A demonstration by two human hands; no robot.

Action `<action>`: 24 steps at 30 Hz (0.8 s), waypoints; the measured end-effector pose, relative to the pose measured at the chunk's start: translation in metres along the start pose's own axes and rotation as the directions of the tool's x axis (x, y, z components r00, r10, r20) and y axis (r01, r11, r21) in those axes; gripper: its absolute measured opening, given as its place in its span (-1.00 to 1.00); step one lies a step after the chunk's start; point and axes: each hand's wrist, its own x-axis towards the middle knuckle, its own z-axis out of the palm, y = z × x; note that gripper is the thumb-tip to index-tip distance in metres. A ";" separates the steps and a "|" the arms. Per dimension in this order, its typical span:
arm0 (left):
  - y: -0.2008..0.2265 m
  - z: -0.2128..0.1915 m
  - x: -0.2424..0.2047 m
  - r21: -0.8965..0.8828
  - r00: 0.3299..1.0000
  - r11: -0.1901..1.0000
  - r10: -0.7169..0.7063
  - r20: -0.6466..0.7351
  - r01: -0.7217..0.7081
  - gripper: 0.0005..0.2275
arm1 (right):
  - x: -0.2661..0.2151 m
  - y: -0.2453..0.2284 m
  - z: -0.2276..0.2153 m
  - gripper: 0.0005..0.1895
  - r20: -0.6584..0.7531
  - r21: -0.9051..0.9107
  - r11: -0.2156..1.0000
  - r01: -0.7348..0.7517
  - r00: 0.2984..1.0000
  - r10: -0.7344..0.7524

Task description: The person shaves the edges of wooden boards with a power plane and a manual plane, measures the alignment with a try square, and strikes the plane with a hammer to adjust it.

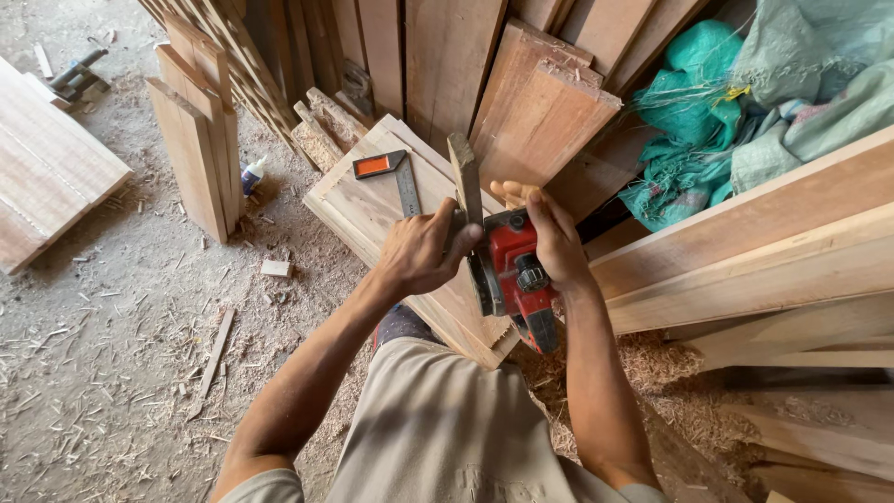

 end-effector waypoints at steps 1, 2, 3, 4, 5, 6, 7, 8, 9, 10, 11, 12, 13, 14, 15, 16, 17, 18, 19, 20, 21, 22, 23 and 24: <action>0.000 0.001 -0.001 -0.009 0.997 0.999 0.035 -0.063 -0.035 -0.66 | 0.000 0.001 0.001 -0.53 -0.047 -0.043 0.999 0.006 0.999 -0.008; 0.001 0.004 -0.003 -0.016 0.990 0.997 0.069 -0.126 -0.071 -0.67 | -0.001 0.001 0.001 -0.55 -0.093 -0.087 0.996 0.010 0.996 -0.018; 0.002 0.004 -0.003 -0.021 0.977 0.994 0.102 -0.189 -0.108 -0.68 | 0.000 0.001 0.001 -0.59 -0.110 -0.092 0.995 -0.022 0.994 0.011; 0.002 0.005 -0.001 0.003 0.974 0.995 0.096 -0.206 -0.097 -0.69 | 0.001 0.000 0.000 -0.60 -0.128 -0.098 0.994 -0.053 0.991 0.040; 0.003 0.007 -0.003 0.022 0.972 0.997 0.082 -0.219 -0.079 -0.70 | -0.001 0.001 -0.001 -0.60 -0.145 -0.099 0.991 -0.093 0.986 0.078; 0.003 0.008 -0.003 0.042 0.970 0.997 0.068 -0.232 -0.060 -0.72 | -0.002 0.002 -0.002 -0.62 -0.130 -0.094 0.992 -0.083 0.989 0.070; 0.004 0.010 -0.004 0.055 0.976 0.998 0.024 -0.217 -0.012 -0.72 | -0.003 0.003 -0.003 -0.63 -0.116 -0.087 0.993 -0.076 0.991 0.066; 0.005 0.011 -0.003 0.069 0.979 0.997 -0.021 -0.203 0.036 -0.72 | -0.004 0.004 -0.003 -0.64 -0.102 -0.079 0.994 -0.070 0.993 0.061; 0.007 0.011 0.001 0.086 0.979 0.993 -0.058 -0.194 0.076 -0.72 | -0.003 0.004 -0.004 -0.65 -0.092 -0.084 0.995 -0.059 0.994 0.051; 0.010 0.010 0.002 0.090 0.978 0.993 -0.061 -0.200 0.080 -0.72 | -0.002 0.004 -0.005 -0.65 -0.083 -0.088 0.995 -0.048 0.996 0.040; 0.012 0.009 0.003 0.094 0.976 0.992 -0.062 -0.209 0.083 -0.72 | -0.001 0.004 -0.006 -0.66 -0.071 -0.093 0.995 -0.033 0.997 0.026; 0.015 0.008 0.004 0.099 0.974 0.991 -0.063 -0.219 0.087 -0.72 | -0.001 0.003 -0.006 -0.67 -0.064 -0.091 0.996 -0.025 0.998 0.019; 0.017 0.006 0.006 0.100 0.977 0.990 -0.077 -0.200 0.099 -0.71 | 0.000 0.003 -0.005 -0.68 -0.055 -0.087 0.996 -0.014 0.998 0.009; 0.019 0.005 0.007 0.102 0.979 0.989 -0.091 -0.181 0.111 -0.71 | 0.001 0.003 -0.005 -0.68 -0.046 -0.084 0.996 -0.002 0.999 -0.002; 0.020 0.006 0.006 0.101 0.982 0.987 -0.108 -0.155 0.124 -0.70 | -0.002 0.003 -0.005 -0.69 -0.045 -0.082 0.997 0.007 0.999 -0.011; 0.021 0.008 0.006 0.088 0.984 0.988 -0.110 -0.143 0.123 -0.70 | -0.005 0.004 -0.005 -0.69 -0.044 -0.080 0.997 0.016 0.999 -0.020; 0.021 0.009 0.008 0.075 0.985 0.990 -0.109 -0.133 0.120 -0.69 | -0.005 0.003 -0.006 -0.69 -0.044 -0.079 0.996 0.027 0.999 -0.031; 0.022 0.011 0.009 0.062 0.986 0.991 -0.108 -0.123 0.116 -0.69 | -0.005 0.003 -0.008 -0.69 -0.048 -0.056 0.998 0.026 0.998 -0.029; 0.022 0.013 0.010 0.086 0.984 0.993 -0.070 -0.161 0.085 -0.69 | -0.007 0.003 -0.009 -0.70 -0.058 -0.033 0.999 0.021 0.998 -0.023; 0.022 0.016 0.012 0.110 0.980 0.993 -0.031 -0.198 0.053 -0.69 | -0.008 0.002 -0.011 -0.70 -0.069 -0.009 1.000 0.016 0.997 -0.016; 0.022 0.017 0.014 0.135 0.973 0.990 0.008 -0.232 0.024 -0.69 | -0.010 0.002 -0.012 -0.69 -0.073 -0.013 1.000 0.013 0.997 -0.013; 0.022 0.018 0.016 0.127 0.980 0.992 0.008 -0.201 0.018 -0.67 | -0.012 0.002 -0.012 -0.68 -0.077 -0.017 1.000 0.009 0.997 -0.011; 0.022 0.018 0.019 0.122 0.985 0.992 0.013 -0.173 0.008 -0.66 | -0.011 0.001 -0.012 -0.67 -0.081 -0.021 1.000 0.014 0.997 -0.015; 0.021 0.017 0.022 0.118 0.989 0.993 0.020 -0.145 -0.002 -0.64 | -0.013 0.003 -0.010 -0.68 -0.080 -0.060 0.997 0.041 0.996 -0.046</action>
